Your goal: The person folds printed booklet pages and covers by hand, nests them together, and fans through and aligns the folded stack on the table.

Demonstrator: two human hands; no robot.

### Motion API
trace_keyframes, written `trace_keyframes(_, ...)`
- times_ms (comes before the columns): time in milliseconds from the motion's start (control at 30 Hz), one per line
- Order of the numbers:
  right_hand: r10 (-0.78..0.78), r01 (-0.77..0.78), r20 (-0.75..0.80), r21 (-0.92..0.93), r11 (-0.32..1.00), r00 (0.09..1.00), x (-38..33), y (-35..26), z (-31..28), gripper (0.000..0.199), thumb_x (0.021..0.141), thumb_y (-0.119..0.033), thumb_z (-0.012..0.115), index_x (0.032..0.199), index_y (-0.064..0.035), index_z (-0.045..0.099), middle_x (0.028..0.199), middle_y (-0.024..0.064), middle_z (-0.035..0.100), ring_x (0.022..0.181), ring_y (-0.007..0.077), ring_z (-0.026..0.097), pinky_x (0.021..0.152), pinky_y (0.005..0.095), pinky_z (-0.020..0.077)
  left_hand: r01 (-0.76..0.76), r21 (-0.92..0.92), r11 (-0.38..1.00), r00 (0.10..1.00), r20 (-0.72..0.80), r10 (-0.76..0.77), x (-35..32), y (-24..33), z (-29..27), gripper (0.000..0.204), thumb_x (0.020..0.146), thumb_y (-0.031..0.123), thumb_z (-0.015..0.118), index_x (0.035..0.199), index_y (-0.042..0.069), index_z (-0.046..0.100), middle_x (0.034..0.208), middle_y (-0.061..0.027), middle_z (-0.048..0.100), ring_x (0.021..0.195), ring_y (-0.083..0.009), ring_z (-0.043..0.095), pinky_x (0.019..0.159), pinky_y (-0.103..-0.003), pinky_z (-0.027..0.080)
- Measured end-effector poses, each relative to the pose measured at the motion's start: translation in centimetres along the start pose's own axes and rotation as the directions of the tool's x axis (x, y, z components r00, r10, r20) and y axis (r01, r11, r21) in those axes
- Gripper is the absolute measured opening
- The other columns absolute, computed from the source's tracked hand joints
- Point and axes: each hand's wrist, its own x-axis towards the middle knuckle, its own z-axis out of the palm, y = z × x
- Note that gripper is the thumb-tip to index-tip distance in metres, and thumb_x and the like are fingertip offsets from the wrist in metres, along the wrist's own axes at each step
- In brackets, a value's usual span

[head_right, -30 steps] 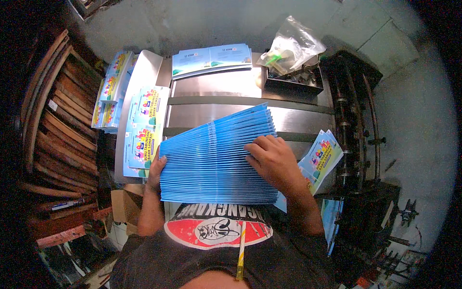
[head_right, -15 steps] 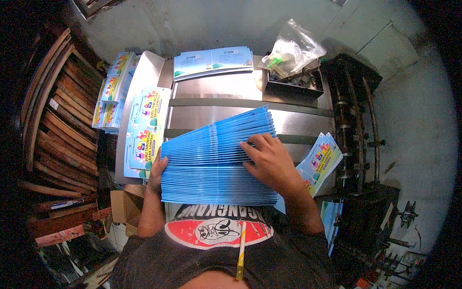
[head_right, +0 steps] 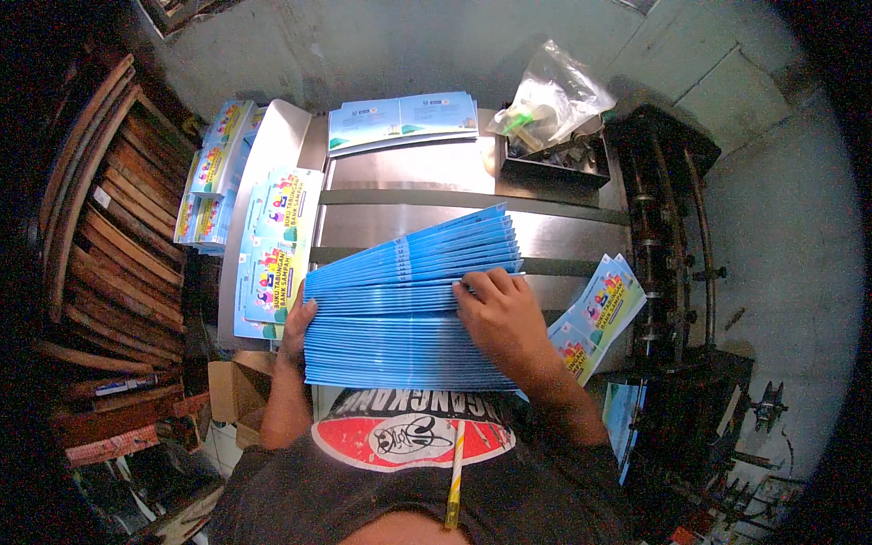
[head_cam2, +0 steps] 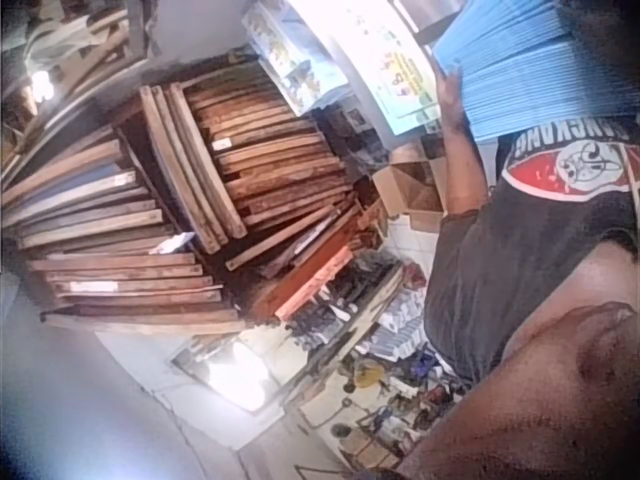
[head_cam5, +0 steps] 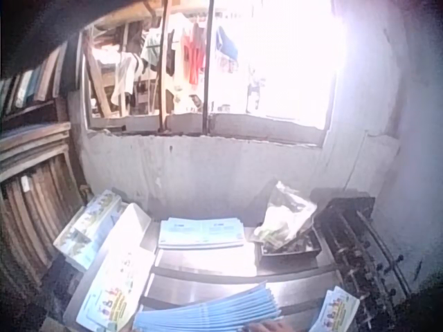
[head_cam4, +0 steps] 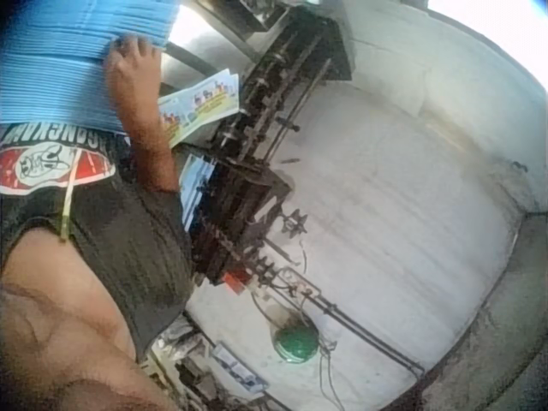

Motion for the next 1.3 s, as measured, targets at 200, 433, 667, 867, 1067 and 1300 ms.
trace_keyframes(200, 0.119, -0.141, 0.289, 0.058, 0.988, 0.950, 0.8, -0.8, -1.6, 0.036, 0.079, -0.015, 0.072, 0.114, -0.0064, 0.065, 0.111, 0.0083, 0.062, 0.110, 0.0242, 0.056, 0.093, 0.0401, 0.0447, 0.008, 0.063, 0.998, 1.000, 0.007, -0.009, -0.2, -0.7, -0.6, 0.062, 0.096, 0.031, 0.055, 0.146, 0.003, 0.032, 0.130, -0.0187, 0.054, 0.117, -0.0273, 0.057, 0.101, -0.040, 0.049)
trace_keyframes(433, 0.034, -0.107, 0.332, 0.204, 0.973, 0.943, 0.7, -0.1, 0.8, 0.020, 0.085, -0.018, 0.068, 0.103, -0.0091, 0.064, 0.093, 0.0107, 0.066, 0.086, 0.0283, 0.066, 0.076, 0.0405, 0.0528, -0.039, -0.111, 0.993, 0.999, -0.006, 0.039, 0.0, -1.4, -0.5, 0.065, 0.100, 0.054, 0.042, 0.141, 0.003, 0.039, 0.132, -0.0138, 0.053, 0.117, -0.0242, 0.056, 0.104, -0.040, 0.045)
trace_keyframes(667, 0.702, -0.327, -0.236, 0.756, 0.567, 0.672, -5.8, 3.0, -8.7, 0.021, 0.087, -0.012, 0.071, 0.106, -0.0043, 0.065, 0.092, 0.0092, 0.070, 0.083, 0.0188, 0.069, 0.073, 0.0366, 0.0560, -0.052, -0.014, 0.999, 0.998, -0.037, 0.051, 1.0, 0.5, 2.1, 0.052, 0.098, 0.042, 0.050, 0.127, -0.001, 0.048, 0.120, -0.0180, 0.058, 0.106, -0.0246, 0.060, 0.091, -0.039, 0.052)
trace_keyframes(867, 0.918, -0.015, -0.331, 0.939, 0.342, 0.220, -10.4, 9.0, -8.2, 0.022, 0.094, -0.011, 0.065, 0.112, 0.0001, 0.061, 0.101, 0.0084, 0.069, 0.087, 0.0137, 0.065, 0.080, 0.0318, 0.0540, -0.003, -0.048, 0.999, 0.997, -0.075, 0.000, 1.6, -0.1, 1.7, 0.040, 0.099, 0.042, 0.048, 0.108, 0.003, 0.048, 0.097, -0.0121, 0.062, 0.085, -0.0180, 0.063, 0.076, -0.033, 0.055)
trace_keyframes(1067, 0.957, -0.233, -0.229, 0.935, 0.267, 0.177, -11.9, 12.2, -4.5, 0.024, 0.094, -0.013, 0.064, 0.112, 0.0030, 0.063, 0.100, 0.0101, 0.069, 0.087, 0.0156, 0.065, 0.079, 0.0308, 0.0513, -0.116, 0.174, 0.978, 0.993, -0.012, 0.120, 1.6, -1.1, -0.9, 0.037, 0.090, 0.039, 0.052, 0.095, 0.002, 0.053, 0.086, -0.0090, 0.061, 0.080, -0.0164, 0.060, 0.090, -0.036, 0.048)
trace_keyframes(1300, 0.777, -0.615, -0.072, 0.568, 0.547, 0.625, -5.8, 15.9, -9.3, 0.033, 0.086, -0.018, 0.068, 0.114, 0.0012, 0.065, 0.096, 0.0117, 0.071, 0.085, 0.0186, 0.066, 0.081, 0.0342, 0.0504, -0.135, 0.306, 0.942, 0.990, 0.070, 0.119, 1.4, -0.8, -0.9, 0.046, 0.079, 0.045, 0.055, 0.087, 0.000, 0.060, 0.083, -0.0086, 0.062, 0.083, -0.0177, 0.059, 0.111, -0.037, 0.030)
